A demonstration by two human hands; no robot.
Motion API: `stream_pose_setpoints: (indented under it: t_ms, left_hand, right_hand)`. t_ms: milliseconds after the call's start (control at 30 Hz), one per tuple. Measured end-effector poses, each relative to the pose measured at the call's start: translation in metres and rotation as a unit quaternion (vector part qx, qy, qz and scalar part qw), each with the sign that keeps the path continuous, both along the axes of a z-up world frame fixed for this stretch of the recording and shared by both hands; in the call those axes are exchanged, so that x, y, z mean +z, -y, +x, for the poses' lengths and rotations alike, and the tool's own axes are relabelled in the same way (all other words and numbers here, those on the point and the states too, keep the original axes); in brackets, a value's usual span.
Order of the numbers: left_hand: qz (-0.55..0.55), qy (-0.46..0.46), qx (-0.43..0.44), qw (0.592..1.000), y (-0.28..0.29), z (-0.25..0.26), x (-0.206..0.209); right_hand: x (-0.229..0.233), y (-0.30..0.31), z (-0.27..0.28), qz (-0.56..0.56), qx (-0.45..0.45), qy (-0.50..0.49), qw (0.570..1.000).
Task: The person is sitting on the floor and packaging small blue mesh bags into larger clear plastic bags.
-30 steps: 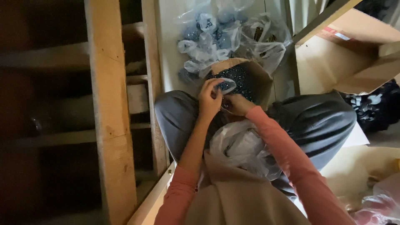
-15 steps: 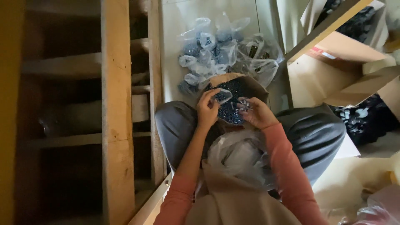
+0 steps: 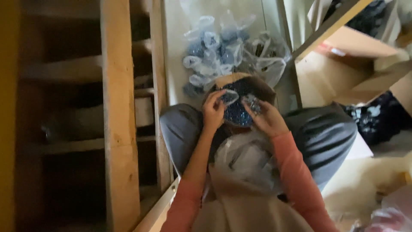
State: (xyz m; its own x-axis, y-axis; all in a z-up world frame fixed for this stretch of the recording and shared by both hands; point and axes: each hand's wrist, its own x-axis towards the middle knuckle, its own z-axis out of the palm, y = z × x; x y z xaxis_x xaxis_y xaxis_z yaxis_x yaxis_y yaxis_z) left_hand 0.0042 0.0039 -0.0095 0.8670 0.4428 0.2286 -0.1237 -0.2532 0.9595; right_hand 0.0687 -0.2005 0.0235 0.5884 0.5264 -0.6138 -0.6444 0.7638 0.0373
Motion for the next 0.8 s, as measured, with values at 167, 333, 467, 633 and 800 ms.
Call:
stream_pose_setpoints:
  t_ms: [167,333,467,633,800]
  left_hand:
    - [0.017,-0.004,0.005,1.0,0.0,-0.005,0.009]
    - [0.004,-0.011,0.005,1.0,0.0,0.003,0.008]
    - [-0.016,-0.021,0.009,1.0,0.004,-0.002,0.007]
    - [-0.011,-0.024,0.001,1.0,0.002,-0.003,0.013]
    - [-0.012,-0.043,0.002,0.999,0.001,-0.003,0.007]
  right_hand:
    - [-0.034,0.005,0.0,-0.041,0.045,0.06,0.996]
    - [-0.026,0.007,0.002,-0.143,0.129,0.132,0.972]
    - [-0.037,0.007,0.001,-0.16,0.148,0.166,0.962]
    - [0.019,-0.015,0.003,-0.19,0.158,0.226,0.942]
    - [0.044,-0.038,0.006,-0.276,0.192,0.334,0.88]
